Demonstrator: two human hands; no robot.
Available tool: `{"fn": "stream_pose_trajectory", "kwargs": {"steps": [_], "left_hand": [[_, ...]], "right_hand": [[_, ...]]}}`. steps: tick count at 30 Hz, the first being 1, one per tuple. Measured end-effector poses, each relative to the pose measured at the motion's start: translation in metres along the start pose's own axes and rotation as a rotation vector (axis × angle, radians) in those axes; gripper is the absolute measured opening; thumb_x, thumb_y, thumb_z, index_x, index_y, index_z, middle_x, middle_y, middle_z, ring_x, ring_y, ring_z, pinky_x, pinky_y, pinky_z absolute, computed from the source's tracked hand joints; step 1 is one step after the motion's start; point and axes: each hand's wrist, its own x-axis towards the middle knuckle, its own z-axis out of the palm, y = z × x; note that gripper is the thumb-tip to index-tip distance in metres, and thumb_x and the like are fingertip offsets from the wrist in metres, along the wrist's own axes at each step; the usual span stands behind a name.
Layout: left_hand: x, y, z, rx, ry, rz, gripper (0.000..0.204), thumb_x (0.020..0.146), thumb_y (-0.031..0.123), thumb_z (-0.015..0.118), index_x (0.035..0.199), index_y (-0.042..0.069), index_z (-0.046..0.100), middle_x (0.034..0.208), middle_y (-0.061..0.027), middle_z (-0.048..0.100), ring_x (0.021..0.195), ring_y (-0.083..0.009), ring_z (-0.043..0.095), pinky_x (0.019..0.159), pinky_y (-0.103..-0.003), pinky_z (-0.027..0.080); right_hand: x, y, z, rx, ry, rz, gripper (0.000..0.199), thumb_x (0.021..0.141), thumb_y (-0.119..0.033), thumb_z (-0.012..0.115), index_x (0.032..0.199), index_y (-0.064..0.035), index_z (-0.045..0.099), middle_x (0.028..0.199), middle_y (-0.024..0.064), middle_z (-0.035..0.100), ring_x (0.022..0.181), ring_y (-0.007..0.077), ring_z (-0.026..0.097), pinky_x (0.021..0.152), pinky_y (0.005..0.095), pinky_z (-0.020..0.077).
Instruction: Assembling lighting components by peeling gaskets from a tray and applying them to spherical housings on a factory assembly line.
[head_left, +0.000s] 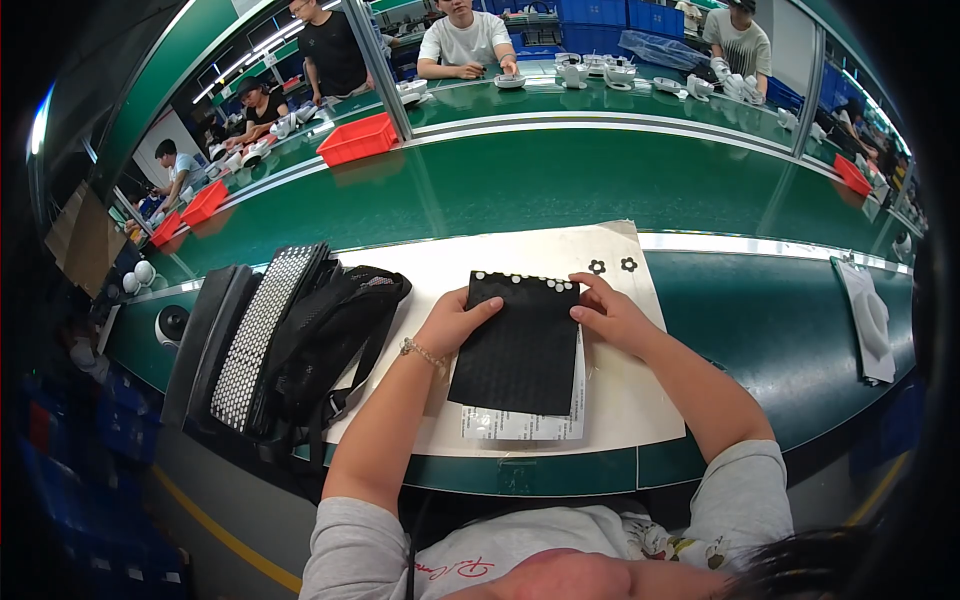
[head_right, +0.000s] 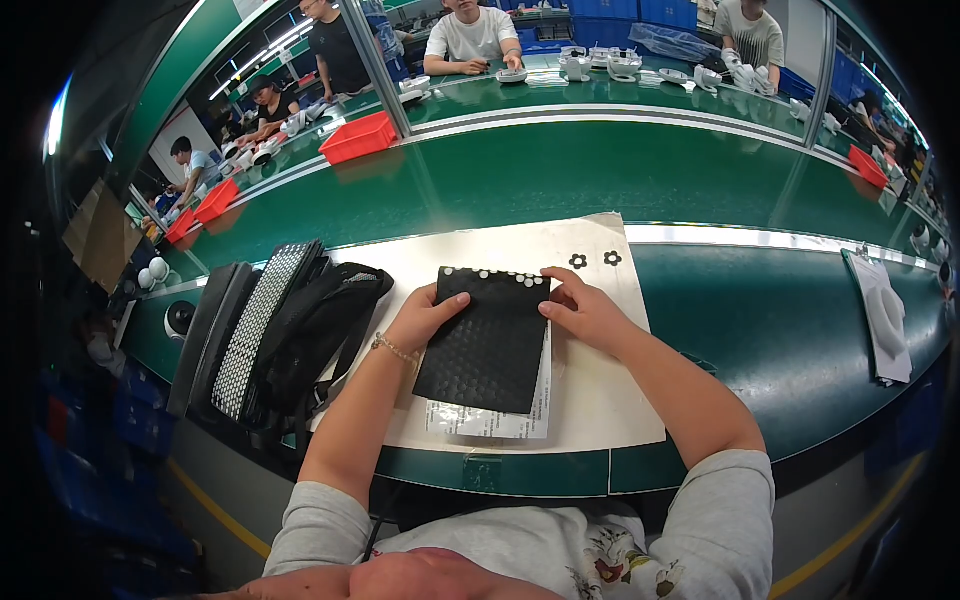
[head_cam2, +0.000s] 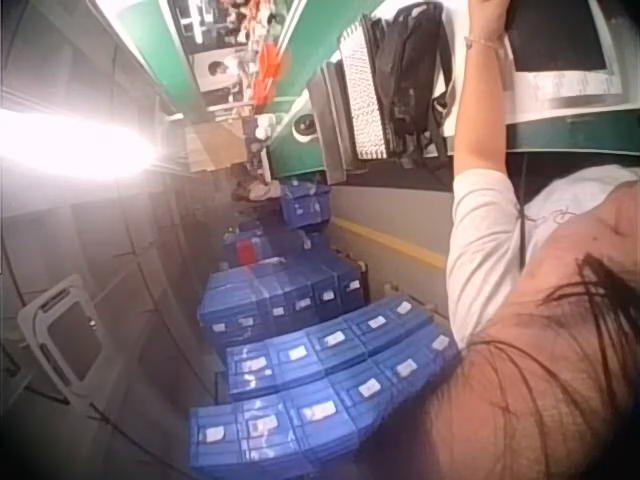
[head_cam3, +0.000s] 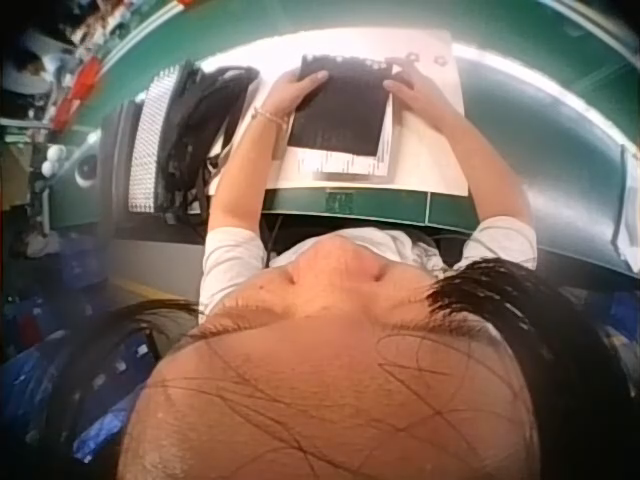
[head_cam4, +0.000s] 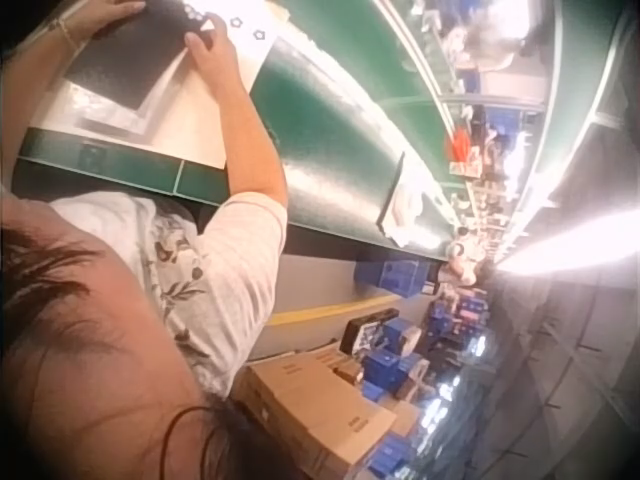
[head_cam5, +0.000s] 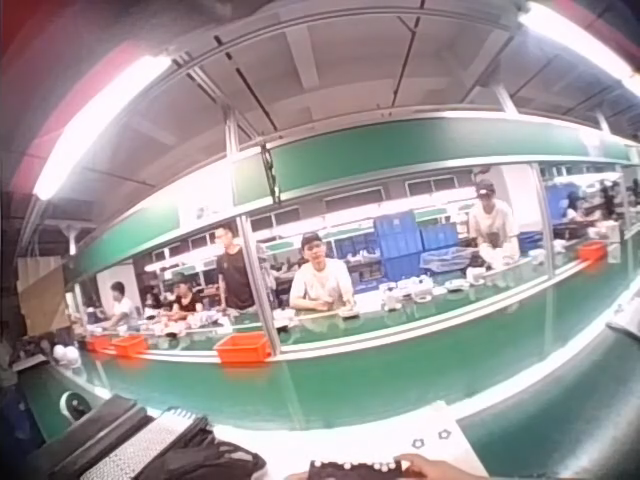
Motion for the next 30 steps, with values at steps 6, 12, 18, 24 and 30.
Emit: {"fn": "stream_pose_trajectory", "kwargs": {"steps": [6,12,18,24,30], "left_hand": [[0.0004,0.0001,0.0018,-0.003,0.003,0.001,0.03,0.081,0.02,0.064,0.098,-0.003,0.058,0.089,-0.0067,0.062,0.077,-0.0115,0.058,0.07,-0.025,0.047],[0.0007,-0.0012,0.0001,0.002,0.003,0.011,0.029,0.081,0.019,0.064,0.099,-0.003,0.058,0.089,-0.0064,0.062,0.076,-0.0115,0.058,0.07,-0.025,0.047],[-0.0007,0.0012,0.0016,0.011,0.002,0.012,0.029,0.081,0.019,0.064,0.099,-0.003,0.058,0.088,-0.006,0.062,0.076,-0.0112,0.058,0.069,-0.024,0.047],[-0.0006,0.0013,0.0018,0.019,0.004,0.014,0.029,0.081,0.019,0.064,0.099,-0.003,0.058,0.088,-0.0057,0.062,0.076,-0.011,0.058,0.07,-0.024,0.046],[-0.0011,0.0013,0.0017,-0.009,0.0,0.008,0.029,0.081,0.019,0.063,0.099,-0.003,0.058,0.088,-0.0059,0.062,0.076,-0.0111,0.058,0.07,-0.024,0.046]], "right_hand": [[-0.0005,0.0001,-0.0006,0.006,0.001,-0.001,0.045,0.085,-0.019,0.055,0.126,-0.0113,0.037,0.08,0.0013,0.049,0.075,0.01,0.045,0.069,0.0245,0.0371],[-0.0003,0.0003,0.0001,0.022,-0.002,0.006,0.045,0.085,-0.019,0.055,0.126,-0.0112,0.037,0.08,0.0015,0.049,0.075,0.0101,0.045,0.07,0.0247,0.0372],[0.0,0.0025,0.0,0.025,0.004,0.0,0.044,0.086,-0.019,0.055,0.126,-0.0111,0.038,0.081,0.0017,0.049,0.076,0.0101,0.045,0.07,0.0247,0.0375],[-0.0002,0.0015,0.0001,0.027,0.005,0.01,0.044,0.085,-0.018,0.055,0.126,-0.0112,0.038,0.081,0.0015,0.049,0.076,0.0101,0.045,0.071,0.0245,0.0375],[0.0002,0.0007,0.0004,0.034,-0.002,0.015,0.045,0.085,-0.017,0.055,0.126,-0.0114,0.037,0.081,0.0016,0.049,0.077,0.0102,0.045,0.071,0.0244,0.0374]]}}
